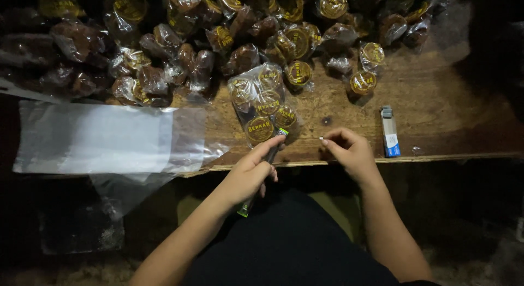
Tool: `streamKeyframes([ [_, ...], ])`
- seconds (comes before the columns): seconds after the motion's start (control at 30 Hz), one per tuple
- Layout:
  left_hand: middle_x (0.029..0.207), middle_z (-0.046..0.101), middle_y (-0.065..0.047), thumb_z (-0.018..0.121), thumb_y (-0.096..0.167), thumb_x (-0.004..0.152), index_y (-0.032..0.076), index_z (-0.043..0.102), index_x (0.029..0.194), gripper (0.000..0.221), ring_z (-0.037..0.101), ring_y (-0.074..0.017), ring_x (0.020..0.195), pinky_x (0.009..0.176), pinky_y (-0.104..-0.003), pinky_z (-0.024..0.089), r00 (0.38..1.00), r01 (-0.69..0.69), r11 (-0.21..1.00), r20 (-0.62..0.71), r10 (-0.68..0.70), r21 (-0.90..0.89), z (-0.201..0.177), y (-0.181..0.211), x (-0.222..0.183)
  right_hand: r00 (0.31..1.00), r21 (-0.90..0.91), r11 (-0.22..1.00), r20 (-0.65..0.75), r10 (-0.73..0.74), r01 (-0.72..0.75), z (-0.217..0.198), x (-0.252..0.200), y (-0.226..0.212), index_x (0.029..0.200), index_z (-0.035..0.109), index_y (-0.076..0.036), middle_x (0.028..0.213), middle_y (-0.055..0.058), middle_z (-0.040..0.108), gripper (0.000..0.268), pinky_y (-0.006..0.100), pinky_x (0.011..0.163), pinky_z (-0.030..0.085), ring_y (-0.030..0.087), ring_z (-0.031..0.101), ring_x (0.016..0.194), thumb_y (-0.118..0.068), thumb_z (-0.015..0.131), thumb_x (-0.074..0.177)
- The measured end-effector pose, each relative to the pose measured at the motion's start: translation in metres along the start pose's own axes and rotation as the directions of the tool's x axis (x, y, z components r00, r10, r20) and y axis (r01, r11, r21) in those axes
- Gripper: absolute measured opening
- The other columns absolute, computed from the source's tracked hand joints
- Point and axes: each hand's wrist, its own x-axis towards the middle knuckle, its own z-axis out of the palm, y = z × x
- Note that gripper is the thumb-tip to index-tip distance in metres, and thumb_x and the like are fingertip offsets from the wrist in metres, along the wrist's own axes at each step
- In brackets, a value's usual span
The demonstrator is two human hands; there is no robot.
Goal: Packaging individually wrapped food items into a larger plastic bag
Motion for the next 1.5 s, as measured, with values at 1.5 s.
streamKeyframes([
  [1.5,0.161,0.025,-0.028,0.051,0.017,0.090,0.003,0.022,0.162,0.078,0.060,-0.0228,0.087,0.041,-0.024,0.050,0.984,0.065,0.926,0.180,0.004,-0.373,0.007,-0.007,-0.019,0.749,-0.357,0.698,0.005,-0.663,0.621,0.023,-0.016,-0.067,0.105,0.079,-0.013,0.100,0.010,0.059,0.028,0.039,0.097,0.039,0.029,0.051,0.098,-0.008,0.066,0.081],
])
